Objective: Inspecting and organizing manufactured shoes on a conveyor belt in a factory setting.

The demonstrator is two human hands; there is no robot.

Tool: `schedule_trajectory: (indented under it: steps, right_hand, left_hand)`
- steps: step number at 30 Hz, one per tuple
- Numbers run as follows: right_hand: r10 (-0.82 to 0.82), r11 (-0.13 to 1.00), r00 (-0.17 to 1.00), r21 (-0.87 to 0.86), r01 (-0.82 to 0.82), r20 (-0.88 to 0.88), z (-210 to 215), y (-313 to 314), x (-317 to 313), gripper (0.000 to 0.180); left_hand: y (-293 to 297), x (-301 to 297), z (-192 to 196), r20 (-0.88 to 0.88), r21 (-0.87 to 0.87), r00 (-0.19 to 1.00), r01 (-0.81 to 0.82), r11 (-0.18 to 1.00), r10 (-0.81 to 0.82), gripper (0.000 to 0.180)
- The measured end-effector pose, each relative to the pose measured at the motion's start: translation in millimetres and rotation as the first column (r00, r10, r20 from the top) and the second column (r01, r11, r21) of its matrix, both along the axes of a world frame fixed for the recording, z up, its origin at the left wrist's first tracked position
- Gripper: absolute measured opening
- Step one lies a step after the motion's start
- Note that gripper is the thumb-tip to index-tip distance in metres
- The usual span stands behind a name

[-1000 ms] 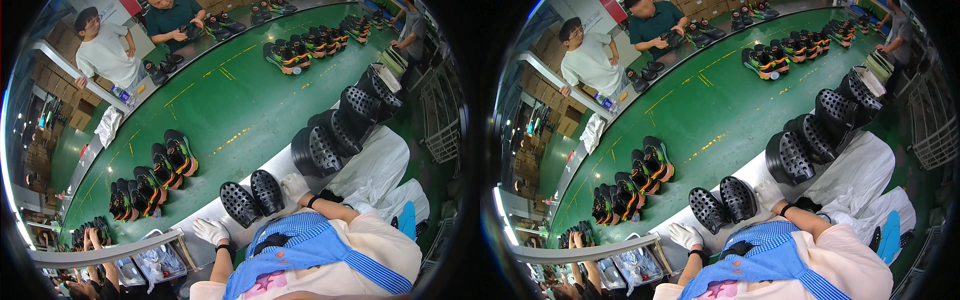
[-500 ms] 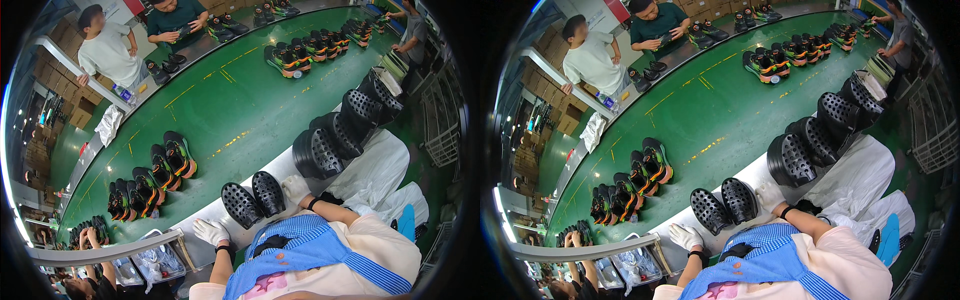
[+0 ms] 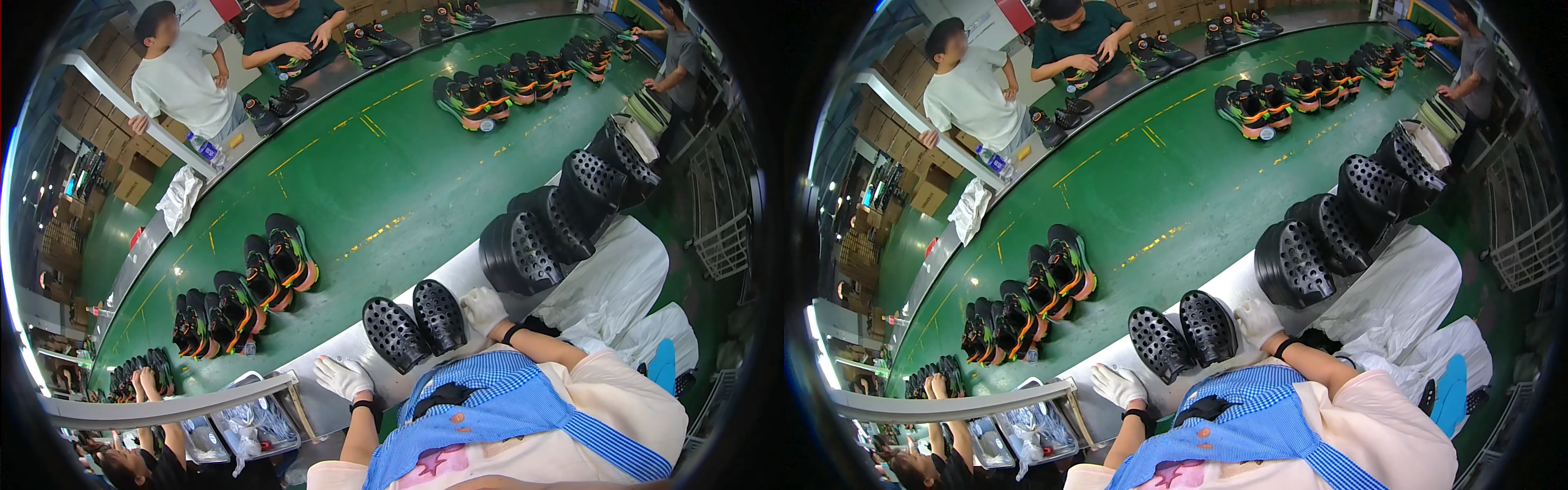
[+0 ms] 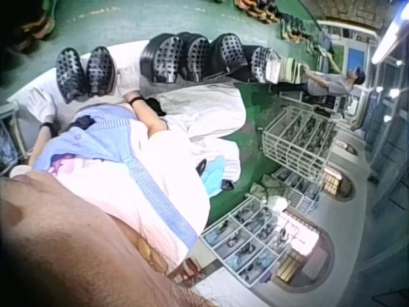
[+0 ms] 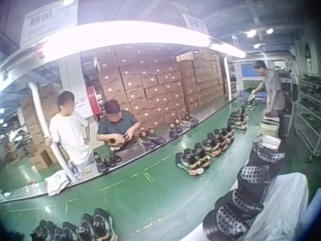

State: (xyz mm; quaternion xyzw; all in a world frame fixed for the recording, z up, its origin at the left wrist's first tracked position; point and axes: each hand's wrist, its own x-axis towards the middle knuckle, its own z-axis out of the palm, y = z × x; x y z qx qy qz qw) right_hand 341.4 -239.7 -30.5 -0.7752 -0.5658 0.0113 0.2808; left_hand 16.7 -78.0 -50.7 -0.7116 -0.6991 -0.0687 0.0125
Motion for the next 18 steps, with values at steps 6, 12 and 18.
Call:
schedule_trajectory:
  steps: [6,12,18]
  right_hand:
    - [-0.005,1.0,1.0,-0.006,0.005,-0.005,-1.3,-1.4,4.9,0.004]
    - [-0.005,1.0,1.0,-0.02,0.005,-0.01,0.4,-3.7,11.4,0.004]
    - [0.001,1.0,1.0,-0.013,-0.001,-0.018,0.3,-3.4,13.3,0.004]
  left_hand:
    - [-2.0,5.3,-1.1,-0.006,0.001,1.0,0.0,1.0,0.0,0.066]
    - [-3.6,11.4,-2.6,-0.012,0.012,1.0,0.005,1.0,-0.005,0.066]
    - [-3.6,13.4,-2.6,0.002,0.024,1.0,0.009,1.0,-0.009,0.067]
